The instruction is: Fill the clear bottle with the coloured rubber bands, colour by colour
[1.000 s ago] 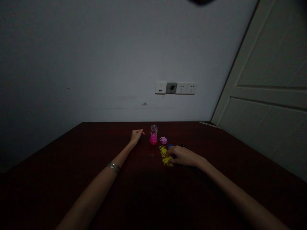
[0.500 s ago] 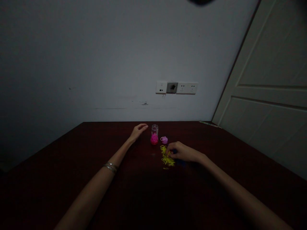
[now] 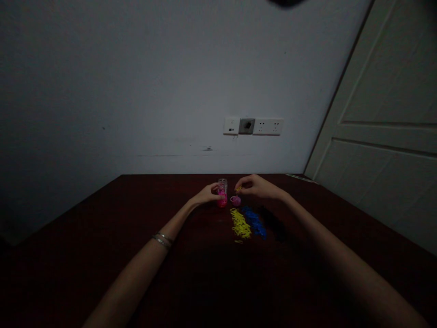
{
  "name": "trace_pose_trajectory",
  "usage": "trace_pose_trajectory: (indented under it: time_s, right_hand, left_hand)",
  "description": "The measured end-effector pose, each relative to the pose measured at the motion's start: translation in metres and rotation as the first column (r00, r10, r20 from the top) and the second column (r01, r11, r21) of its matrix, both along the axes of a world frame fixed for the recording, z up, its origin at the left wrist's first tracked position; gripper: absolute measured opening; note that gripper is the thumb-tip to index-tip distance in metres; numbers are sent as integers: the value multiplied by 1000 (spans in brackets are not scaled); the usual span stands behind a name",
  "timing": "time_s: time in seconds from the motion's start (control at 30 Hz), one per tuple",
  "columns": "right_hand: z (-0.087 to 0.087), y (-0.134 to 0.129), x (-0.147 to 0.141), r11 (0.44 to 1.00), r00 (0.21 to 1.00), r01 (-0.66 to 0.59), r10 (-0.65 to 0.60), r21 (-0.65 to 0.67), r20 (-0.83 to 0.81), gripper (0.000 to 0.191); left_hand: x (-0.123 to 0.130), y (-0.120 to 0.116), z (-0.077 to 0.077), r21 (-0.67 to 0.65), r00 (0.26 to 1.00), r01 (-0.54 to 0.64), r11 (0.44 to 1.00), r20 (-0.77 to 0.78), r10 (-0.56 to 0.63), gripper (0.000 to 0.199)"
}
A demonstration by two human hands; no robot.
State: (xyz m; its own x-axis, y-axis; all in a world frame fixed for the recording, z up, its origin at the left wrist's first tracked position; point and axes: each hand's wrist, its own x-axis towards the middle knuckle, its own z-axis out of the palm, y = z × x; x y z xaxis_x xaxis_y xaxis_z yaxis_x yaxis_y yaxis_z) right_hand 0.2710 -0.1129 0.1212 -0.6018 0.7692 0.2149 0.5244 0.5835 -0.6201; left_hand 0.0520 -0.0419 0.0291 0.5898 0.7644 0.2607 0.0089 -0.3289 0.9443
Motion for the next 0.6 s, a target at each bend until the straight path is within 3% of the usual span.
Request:
trace_pose_trajectory:
  time_s: [0.1, 0.3, 0.6]
  right_hand:
    - [14, 19, -8, 1000, 1000, -4, 4, 1, 19, 24]
    - [32, 50, -26, 999, 995, 24, -28, 43, 98, 22]
    - [37, 73, -45, 996, 957, 30, -52, 83, 284, 22]
  left_hand:
    - [0, -1, -2, -14, 1000, 4, 1000, -13, -4, 56]
    - [1, -4, 0, 14, 994, -51, 999, -100, 52, 38]
    - [2, -2, 0, 117, 982, -93, 989, -154, 110, 36]
